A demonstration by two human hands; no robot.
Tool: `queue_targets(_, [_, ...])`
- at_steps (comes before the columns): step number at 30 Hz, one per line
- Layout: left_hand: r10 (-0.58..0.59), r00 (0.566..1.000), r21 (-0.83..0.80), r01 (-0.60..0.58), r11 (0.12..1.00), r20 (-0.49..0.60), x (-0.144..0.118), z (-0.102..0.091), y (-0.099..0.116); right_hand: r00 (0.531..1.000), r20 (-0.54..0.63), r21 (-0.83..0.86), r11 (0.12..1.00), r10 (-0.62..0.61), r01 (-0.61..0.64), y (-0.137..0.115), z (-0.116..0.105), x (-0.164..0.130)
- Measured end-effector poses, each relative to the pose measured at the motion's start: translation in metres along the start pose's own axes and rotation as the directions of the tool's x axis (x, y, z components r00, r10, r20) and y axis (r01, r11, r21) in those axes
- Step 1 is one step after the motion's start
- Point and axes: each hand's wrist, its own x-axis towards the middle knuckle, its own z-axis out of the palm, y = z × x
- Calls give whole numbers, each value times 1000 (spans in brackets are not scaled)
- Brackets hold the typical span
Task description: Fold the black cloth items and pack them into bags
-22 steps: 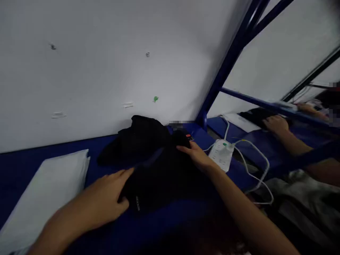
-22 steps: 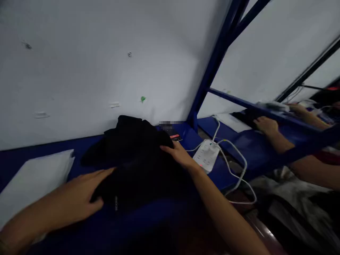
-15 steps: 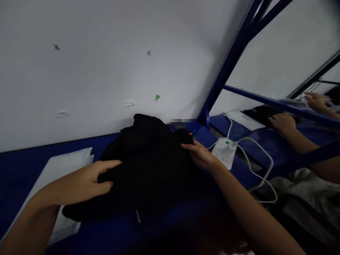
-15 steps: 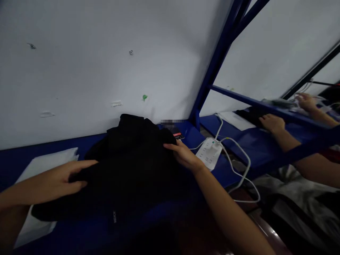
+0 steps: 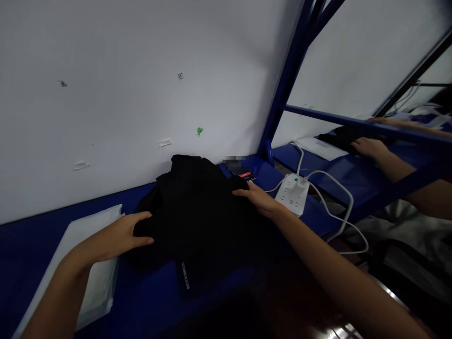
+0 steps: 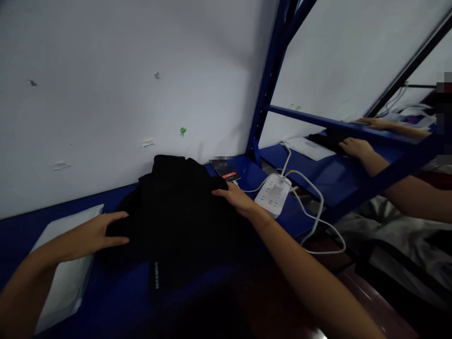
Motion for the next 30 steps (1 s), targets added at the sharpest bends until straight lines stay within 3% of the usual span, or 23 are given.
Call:
queue_targets(3, [38,998,8,-38,999,50,-4,-7,12,995,21,0,995,-98,98,-4,-2,-5])
queue_targets(5, [128,990,34,-126,991,-63,-12,-10,18,977,26,-18,977,-214,214,-8,-8,-13])
queue_targets(8, [260,941,126,-237,963,-218,-29,-5,18,912,103,-145,901,-398,409,-9,-26,-25])
queue_targets(12, [361,892,266,-291,919,-272,-43,18,7,888,234,-464,757,-396,460,5,-46,-31])
queue_targets(17, [475,833,409,-343,845,-284,-42,32,-6,865,261,-653,581,-429,486,9,-41,-36])
queue_targets(22, [483,832,430,-343,835,-275,-56,26,-12,843,305,-699,497,-444,514,-4,-42,-60])
queue_targets(26, [400,899,449,-288,846,-177,-68,35,-14,878,287,-768,457,-383,450,6,-51,-70])
queue_targets(28, [336,927,435,-236,869,-168,-71,40,-11,868,253,-755,474,-428,454,12,-50,-72])
queue_targets(30, [310,927,430,-196,881,-212,-70,41,-2,842,193,-723,507,-504,469,13,-42,-74])
